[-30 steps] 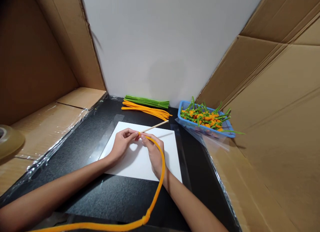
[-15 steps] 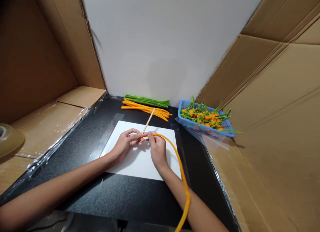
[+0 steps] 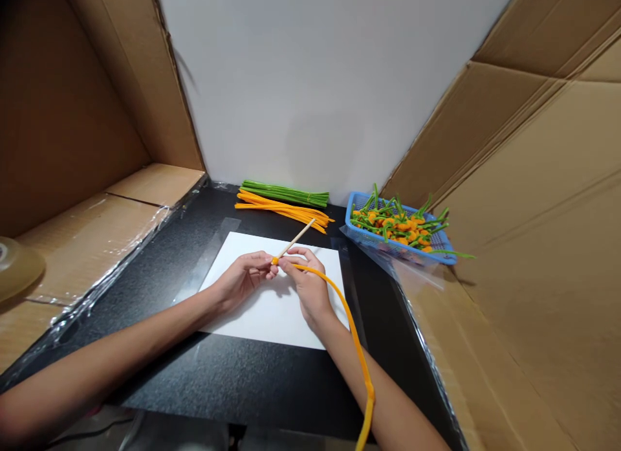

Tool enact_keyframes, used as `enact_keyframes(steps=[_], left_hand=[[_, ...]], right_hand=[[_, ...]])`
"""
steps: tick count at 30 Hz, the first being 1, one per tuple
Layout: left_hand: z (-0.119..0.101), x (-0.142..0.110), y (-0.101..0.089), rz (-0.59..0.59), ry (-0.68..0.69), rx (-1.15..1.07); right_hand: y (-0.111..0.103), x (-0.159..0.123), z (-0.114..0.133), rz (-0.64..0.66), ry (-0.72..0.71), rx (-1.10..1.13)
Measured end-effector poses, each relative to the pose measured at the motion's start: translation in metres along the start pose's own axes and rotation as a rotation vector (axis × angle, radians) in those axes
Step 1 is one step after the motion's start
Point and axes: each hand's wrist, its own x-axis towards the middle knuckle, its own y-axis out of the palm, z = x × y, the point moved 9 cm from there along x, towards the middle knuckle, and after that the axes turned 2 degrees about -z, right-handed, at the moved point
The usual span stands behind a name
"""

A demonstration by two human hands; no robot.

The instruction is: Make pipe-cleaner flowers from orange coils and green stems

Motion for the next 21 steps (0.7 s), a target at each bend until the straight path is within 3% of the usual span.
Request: enact_keyframes(steps=[5,11,17,19,21], left_hand=[[0.001,0.000,0.005,0.073,-0.041,-0.005],[0.005,-0.006,0.015,0.171,-0.113,-0.053],[0.015,-0.013,0.026,0.316,-0.217,-0.086],[0.013,-0.009,0.023,0.293,-0.186,-0.027],[0.003,-0.004,0.015,0.219,-0.068,0.112]], right_hand=[[0.005,0.004,-0.009,0.102,0.110,0.095],[0.001,0.010,0.008,0.169,-0.016,-0.020],[0.007,0.006,0.017,0.261,-0.030,-0.078],[0.003,0.007,0.020,0.221,-0.053,-0.104],[-0.003,0.010,0.021,0.159,-0.072,-0.117]])
